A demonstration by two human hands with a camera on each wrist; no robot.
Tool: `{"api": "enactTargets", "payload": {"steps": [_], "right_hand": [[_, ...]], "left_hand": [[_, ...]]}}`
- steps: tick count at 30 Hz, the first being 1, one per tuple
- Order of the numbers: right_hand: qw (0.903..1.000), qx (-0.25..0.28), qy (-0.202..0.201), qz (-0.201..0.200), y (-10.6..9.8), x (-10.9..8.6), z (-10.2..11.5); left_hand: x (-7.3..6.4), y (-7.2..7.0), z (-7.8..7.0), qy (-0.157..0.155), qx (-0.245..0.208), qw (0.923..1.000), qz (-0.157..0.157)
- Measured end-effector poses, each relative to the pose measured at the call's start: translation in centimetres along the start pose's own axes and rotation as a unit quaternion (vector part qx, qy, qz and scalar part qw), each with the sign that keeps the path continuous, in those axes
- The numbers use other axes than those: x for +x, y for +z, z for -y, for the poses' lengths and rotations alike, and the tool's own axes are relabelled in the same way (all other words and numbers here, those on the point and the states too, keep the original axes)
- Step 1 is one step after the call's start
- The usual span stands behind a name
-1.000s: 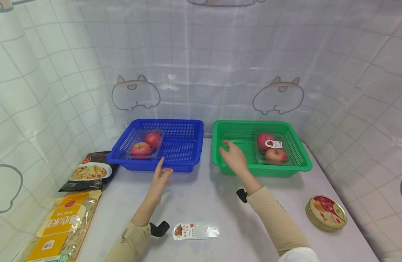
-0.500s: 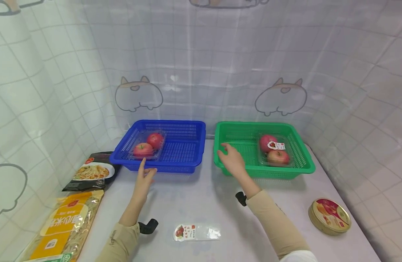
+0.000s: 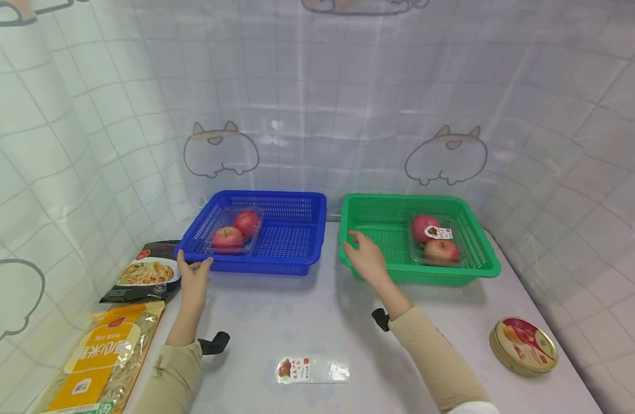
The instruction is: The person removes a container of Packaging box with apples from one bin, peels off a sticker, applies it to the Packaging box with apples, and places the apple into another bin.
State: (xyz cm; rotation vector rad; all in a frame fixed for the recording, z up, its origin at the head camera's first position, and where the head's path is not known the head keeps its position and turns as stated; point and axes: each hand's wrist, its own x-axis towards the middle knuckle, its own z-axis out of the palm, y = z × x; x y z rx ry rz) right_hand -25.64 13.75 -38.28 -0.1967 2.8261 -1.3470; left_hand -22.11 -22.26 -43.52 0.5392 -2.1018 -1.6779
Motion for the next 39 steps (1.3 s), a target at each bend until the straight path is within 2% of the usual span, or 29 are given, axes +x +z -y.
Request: {"api": "enactTargets", "payload": {"steps": [4, 7, 12, 18, 21, 28, 34, 39], "right_hand": [[1.0, 0.001, 0.0, 0.001, 0.1, -0.1, -0.1], [1.0, 0.004, 0.002, 0.001, 0.1, -0.1, -0.1], [0.9999, 0.012, -0.002, 0.001, 0.1, -0.2, -0.1], [0.9999, 0.014, -0.005, 0.001, 0.1, -0.3, 0.1], [0.9999, 0.011, -0.01, -0.002, 0.1, -0.2, 0.4], [0.9993, 0.024, -0.027, 0.0, 0.9, 0.4, 2.0], [0.9982, 0.052, -0.029, 0.006, 2.6, 1.5, 4.1], [0.9966, 0.067, -0.046, 0.014, 4.5, 2.8, 5.8]], "left_hand": [[1.1, -0.3, 0.2, 0.018, -0.024, 0.9991, -0.032], [1.9, -0.6, 0.4, 0.027, -0.019, 0.9985, -0.045], [3.2, -0.9, 0.7, 0.007, 0.004, 0.9985, -0.054], [4.3, -0.8, 1.3, 0.021, -0.048, 0.9974, -0.048], [4.4, -0.8, 1.5, 0.024, -0.063, 0.9968, -0.044], [4.2, -0.9, 2.0, 0.029, -0.053, 0.9976, -0.035], [4.2, -0.8, 2.4, 0.037, -0.047, 0.9975, -0.04], [4.3, -0.7, 2.5, 0.045, -0.046, 0.9969, -0.046]]}}
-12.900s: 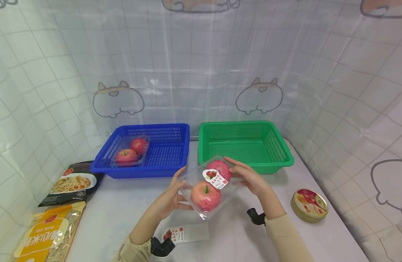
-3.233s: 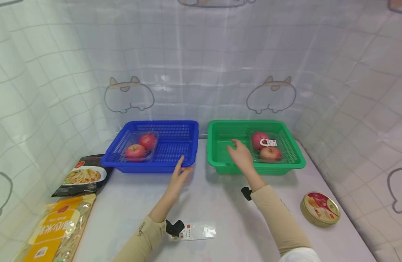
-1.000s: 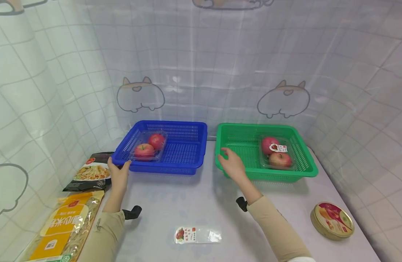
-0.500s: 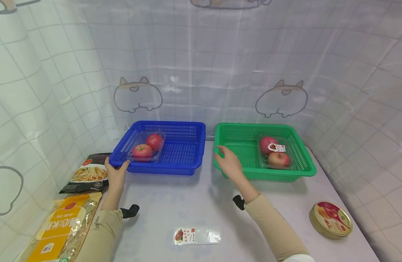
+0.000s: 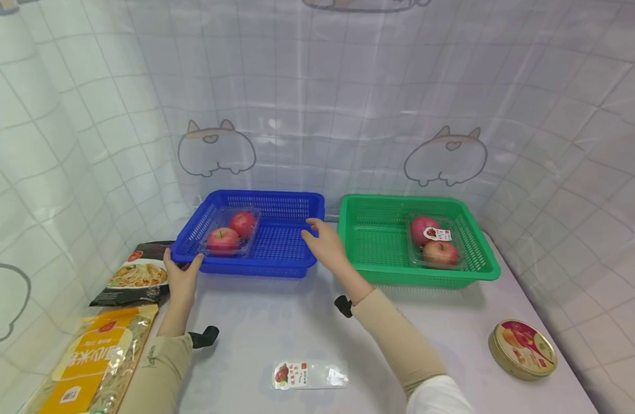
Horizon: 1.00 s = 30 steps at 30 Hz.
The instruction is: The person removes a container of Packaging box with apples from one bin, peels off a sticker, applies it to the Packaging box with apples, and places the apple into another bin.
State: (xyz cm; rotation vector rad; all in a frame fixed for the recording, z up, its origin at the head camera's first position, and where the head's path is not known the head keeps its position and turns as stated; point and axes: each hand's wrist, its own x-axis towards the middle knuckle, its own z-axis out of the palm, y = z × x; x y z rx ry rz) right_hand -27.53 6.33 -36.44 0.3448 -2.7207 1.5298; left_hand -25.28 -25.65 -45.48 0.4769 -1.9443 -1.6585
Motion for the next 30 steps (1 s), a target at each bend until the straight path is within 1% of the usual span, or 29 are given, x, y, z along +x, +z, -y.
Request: {"api": "enactTargets", "payload": {"steps": [3, 5, 8, 11, 16, 19, 23, 26, 30], "right_hand": [[0.9996, 0.019, -0.005, 0.018, 1.2, 0.9, 0.6], [0.9988, 0.034, 0.003, 0.034, 2.1, 1.4, 1.0], [0.9952, 0.076, 0.025, 0.057, 3.4, 2.2, 1.6], [0.9889, 0.12, 0.043, 0.076, 4.8, 2.9, 2.1], [0.9733, 0.187, 0.072, 0.113, 6.9, 3.9, 2.5], [0.965, 0.213, 0.097, 0.119, 7.9, 4.3, 2.3], [0.9599, 0.225, 0.127, 0.109, 9.2, 4.9, 1.9], [0.9575, 0.23, 0.136, 0.108, 10.0, 5.3, 1.8], [0.9535, 0.241, 0.139, 0.116, 10.9, 5.9, 2.1]], "left_hand": [[0.0, 0.0, 0.0, -0.005, 0.004, 1.0, 0.001], [-0.1, 0.0, 0.0, -0.007, 0.006, 1.0, 0.002], [-0.3, 0.0, 0.0, -0.007, 0.007, 1.0, 0.001], [-0.4, -0.1, 0.0, -0.001, 0.006, 1.0, 0.001], [-0.3, 0.0, 0.1, -0.002, -0.003, 1.0, -0.001], [-0.3, 0.0, 0.3, -0.007, -0.002, 1.0, -0.002], [-0.4, 0.1, 0.2, -0.012, 0.003, 0.9999, 0.001], [-0.6, 0.0, 0.1, -0.017, 0.003, 0.9999, 0.002], [-0.6, 0.1, 0.0, -0.015, 0.001, 0.9999, 0.002]]}}
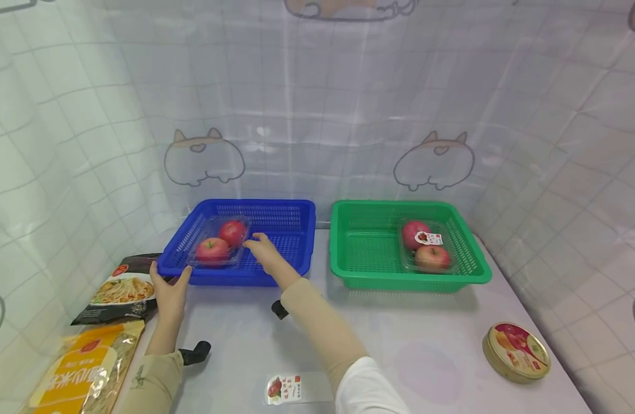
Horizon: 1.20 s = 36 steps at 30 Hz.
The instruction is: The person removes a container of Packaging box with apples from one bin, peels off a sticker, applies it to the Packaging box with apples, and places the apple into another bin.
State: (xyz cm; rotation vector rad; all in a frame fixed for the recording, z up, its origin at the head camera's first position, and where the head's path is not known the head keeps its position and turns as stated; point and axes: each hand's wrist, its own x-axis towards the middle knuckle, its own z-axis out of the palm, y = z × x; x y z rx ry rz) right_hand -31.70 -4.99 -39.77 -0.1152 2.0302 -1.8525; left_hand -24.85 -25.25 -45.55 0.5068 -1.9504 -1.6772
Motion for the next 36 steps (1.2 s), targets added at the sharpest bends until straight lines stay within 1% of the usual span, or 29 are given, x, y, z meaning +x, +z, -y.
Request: {"api": "enactTargets", "payload": {"steps": [3, 8, 13, 19, 26, 32, 36], "right_hand": [[0.9999, 0.011, 0.008, 0.005, 0.6, 0.4, 0.1], [0.999, 0.034, 0.031, -0.002, 1.3, 1.1, 0.2], [0.9978, 0.05, 0.043, -0.005, 1.9, 1.8, 0.2], [0.9971, 0.051, 0.056, -0.006, 2.4, 2.3, -0.2], [0.9923, 0.072, 0.101, -0.003, 2.3, 3.1, -0.6], [0.9915, 0.054, 0.119, -0.004, 2.4, 3.5, -0.9], [0.9915, 0.04, 0.124, 0.004, 2.5, 3.6, -1.1]], "left_hand": [[0.0, -0.1, 0.1, 0.001, 0.001, 1.0, 0.0], [0.1, 0.0, 0.3, -0.003, 0.0, 1.0, 0.002], [0.1, 0.1, 0.3, -0.001, -0.007, 1.0, 0.002], [0.0, 0.0, 0.3, 0.0, -0.002, 1.0, 0.001], [-0.1, 0.0, 0.5, 0.008, -0.005, 1.0, 0.001], [-0.2, 0.0, 0.4, 0.014, -0.005, 0.9999, 0.0], [-0.1, 0.0, 0.6, 0.017, -0.008, 0.9998, -0.002]]}}
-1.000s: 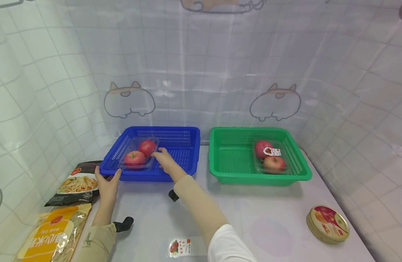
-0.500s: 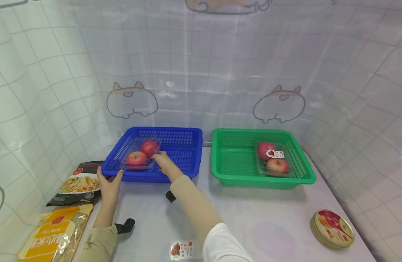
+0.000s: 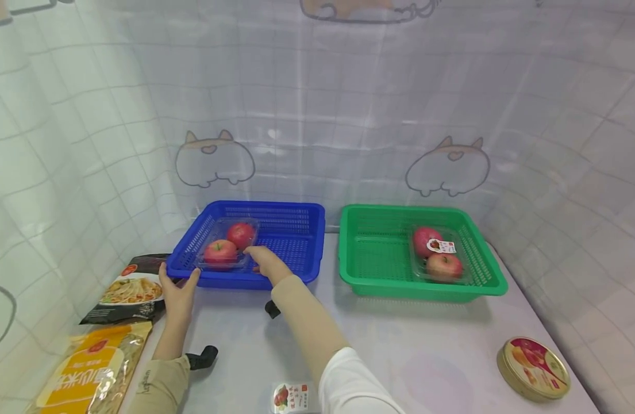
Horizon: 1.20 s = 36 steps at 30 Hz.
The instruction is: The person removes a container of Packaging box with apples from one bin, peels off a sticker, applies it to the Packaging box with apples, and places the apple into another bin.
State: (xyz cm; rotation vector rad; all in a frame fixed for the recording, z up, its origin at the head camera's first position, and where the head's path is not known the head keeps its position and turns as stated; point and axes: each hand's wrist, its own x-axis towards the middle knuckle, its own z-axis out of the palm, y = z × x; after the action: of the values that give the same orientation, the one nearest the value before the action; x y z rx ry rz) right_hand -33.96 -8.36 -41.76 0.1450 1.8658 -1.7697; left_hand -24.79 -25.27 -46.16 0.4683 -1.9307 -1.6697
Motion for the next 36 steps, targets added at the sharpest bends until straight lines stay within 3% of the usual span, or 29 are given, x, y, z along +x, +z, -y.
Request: {"api": "enactTargets", "payload": {"steps": [11, 18, 29, 36], "right_hand": [[0.9995, -0.028, -0.009, 0.011, 0.5, 0.3, 0.1], [0.9998, 0.008, -0.018, 0.004, 0.3, 0.7, -0.2], [0.9989, 0.046, 0.004, -0.002, 0.1, 1.3, -0.1], [0.9999, 0.01, 0.004, -0.001, 0.5, 0.7, -0.1]], "left_hand": [[-0.1, 0.0, -0.2, -0.002, -0.008, 1.0, 0.003], [0.0, 0.0, 0.1, 0.015, -0.007, 0.9998, -0.012], [-0.1, -0.1, 0.2, 0.009, -0.006, 0.9999, -0.007], [-0.2, 0.0, 0.2, 0.004, -0.002, 1.0, -0.007]]}}
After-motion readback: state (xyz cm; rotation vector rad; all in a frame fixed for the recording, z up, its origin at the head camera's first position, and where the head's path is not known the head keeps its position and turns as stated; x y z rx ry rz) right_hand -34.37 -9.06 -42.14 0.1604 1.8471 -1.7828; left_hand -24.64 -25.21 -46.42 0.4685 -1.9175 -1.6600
